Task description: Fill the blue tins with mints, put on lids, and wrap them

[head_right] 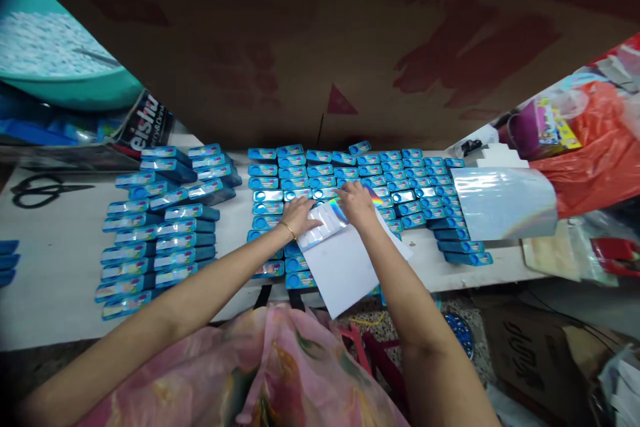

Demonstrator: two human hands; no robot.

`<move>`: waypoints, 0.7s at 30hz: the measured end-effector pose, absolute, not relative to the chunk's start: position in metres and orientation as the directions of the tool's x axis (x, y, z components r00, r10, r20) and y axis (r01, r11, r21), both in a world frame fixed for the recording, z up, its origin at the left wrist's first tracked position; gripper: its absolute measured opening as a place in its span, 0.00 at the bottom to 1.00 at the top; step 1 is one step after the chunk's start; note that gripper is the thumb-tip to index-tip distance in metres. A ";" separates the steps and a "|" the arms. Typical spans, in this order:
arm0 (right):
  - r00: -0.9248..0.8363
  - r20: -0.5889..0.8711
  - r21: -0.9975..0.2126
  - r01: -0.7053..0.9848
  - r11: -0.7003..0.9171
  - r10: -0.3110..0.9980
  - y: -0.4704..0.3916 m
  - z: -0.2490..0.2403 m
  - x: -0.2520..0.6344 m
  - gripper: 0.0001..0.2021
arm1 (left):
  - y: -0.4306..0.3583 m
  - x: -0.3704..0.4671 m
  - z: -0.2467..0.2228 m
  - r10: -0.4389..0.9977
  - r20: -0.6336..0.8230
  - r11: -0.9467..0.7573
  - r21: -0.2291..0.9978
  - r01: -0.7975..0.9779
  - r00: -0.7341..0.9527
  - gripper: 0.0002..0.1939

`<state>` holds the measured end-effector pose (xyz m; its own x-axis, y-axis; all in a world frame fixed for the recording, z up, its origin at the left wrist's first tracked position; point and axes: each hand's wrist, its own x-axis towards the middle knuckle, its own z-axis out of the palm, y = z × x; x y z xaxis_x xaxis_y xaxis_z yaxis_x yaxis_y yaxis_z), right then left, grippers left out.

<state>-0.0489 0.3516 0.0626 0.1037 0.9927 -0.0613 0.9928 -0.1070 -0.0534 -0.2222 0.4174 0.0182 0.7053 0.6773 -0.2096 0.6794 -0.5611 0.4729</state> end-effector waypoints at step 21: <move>0.015 0.022 -0.003 1.000 -0.015 1.000 0.304 0.024 -0.056 0.18 | 0.399 -0.220 0.005 0.753 -0.050 -0.529 0.548 0.648 0.656 0.14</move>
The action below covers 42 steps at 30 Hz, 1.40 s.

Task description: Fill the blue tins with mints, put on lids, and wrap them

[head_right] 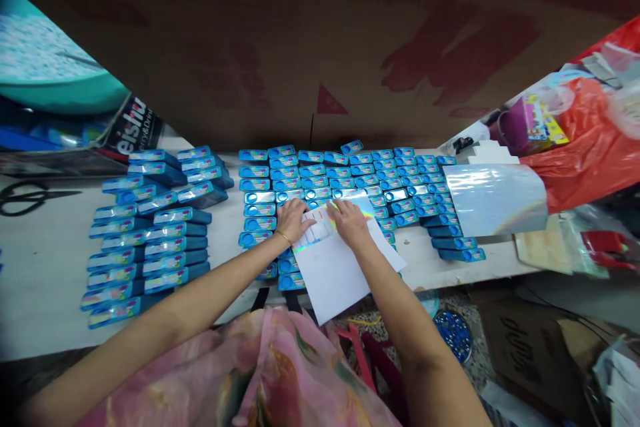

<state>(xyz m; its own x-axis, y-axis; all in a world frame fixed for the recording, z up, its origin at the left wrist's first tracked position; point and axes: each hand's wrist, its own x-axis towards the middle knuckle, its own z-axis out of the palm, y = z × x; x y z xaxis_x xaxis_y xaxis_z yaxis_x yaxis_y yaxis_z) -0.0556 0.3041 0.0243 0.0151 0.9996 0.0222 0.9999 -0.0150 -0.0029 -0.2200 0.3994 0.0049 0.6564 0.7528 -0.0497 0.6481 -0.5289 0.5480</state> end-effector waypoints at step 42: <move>0.588 -0.228 -0.880 0.216 -0.423 0.776 0.317 0.009 -0.278 0.14 | 0.397 -0.410 -0.019 0.898 -0.388 0.385 0.921 0.053 0.210 0.18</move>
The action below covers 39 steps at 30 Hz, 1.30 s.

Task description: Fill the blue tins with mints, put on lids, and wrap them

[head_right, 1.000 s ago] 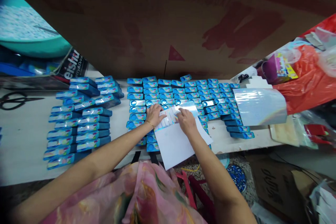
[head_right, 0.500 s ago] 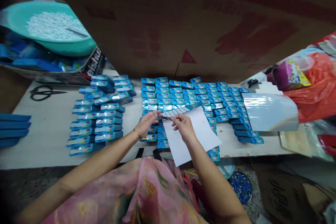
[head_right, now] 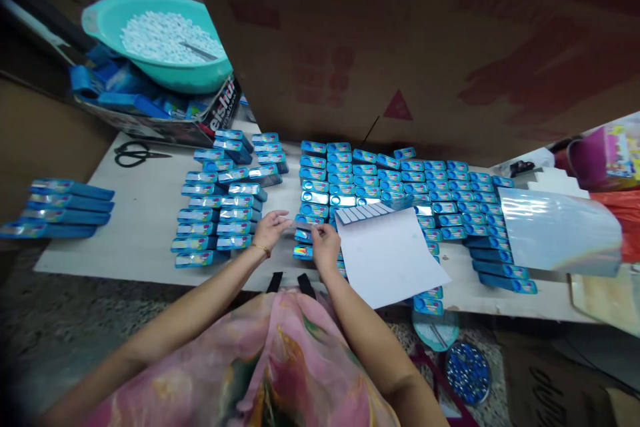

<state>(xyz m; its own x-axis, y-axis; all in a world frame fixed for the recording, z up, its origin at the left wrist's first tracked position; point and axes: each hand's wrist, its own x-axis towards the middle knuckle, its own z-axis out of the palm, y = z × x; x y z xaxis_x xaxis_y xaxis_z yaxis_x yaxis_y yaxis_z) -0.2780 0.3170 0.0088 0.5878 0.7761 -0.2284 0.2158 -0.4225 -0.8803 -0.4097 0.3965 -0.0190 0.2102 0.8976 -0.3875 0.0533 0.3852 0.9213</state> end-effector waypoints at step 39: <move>0.156 -0.058 -0.055 0.986 -0.159 0.986 0.335 0.052 -0.030 0.15 | 0.393 -0.231 0.014 0.638 -0.090 -0.653 0.463 0.599 0.765 0.34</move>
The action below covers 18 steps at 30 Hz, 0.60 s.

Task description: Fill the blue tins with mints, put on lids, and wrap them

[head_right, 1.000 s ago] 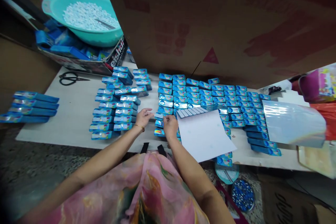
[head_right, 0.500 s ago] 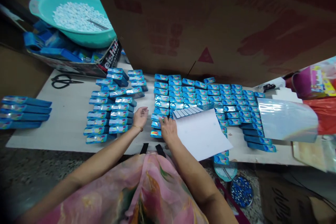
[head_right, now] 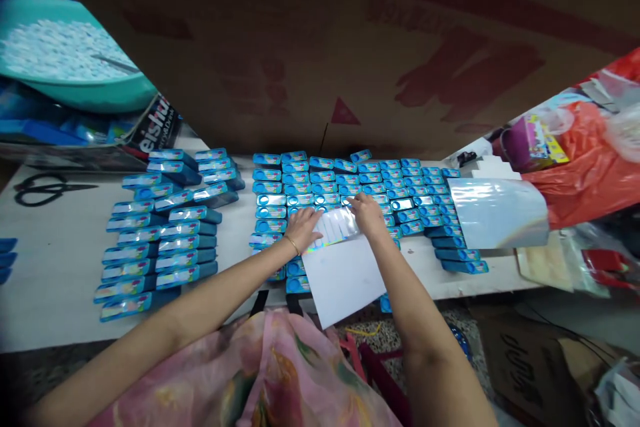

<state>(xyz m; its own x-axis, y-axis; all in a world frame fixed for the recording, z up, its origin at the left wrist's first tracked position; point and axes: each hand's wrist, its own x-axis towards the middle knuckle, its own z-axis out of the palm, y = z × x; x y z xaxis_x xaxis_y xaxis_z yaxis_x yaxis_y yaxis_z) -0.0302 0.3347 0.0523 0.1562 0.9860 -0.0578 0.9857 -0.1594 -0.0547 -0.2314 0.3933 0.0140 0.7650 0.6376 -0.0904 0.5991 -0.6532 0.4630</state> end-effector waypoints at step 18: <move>0.219 0.089 -0.293 0.938 -0.184 0.972 0.283 0.119 -0.070 0.07 | 0.388 -0.226 0.009 0.708 -0.090 -0.564 0.524 0.637 0.701 0.25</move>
<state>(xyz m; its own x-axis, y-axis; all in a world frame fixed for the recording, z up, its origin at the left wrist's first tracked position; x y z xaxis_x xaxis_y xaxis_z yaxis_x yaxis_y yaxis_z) -0.0695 0.2827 0.1189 0.2188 0.9717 0.0888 0.9380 -0.1844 -0.2934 -0.2257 0.3880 0.0087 0.7008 0.7076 -0.0902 0.6375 -0.5644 0.5245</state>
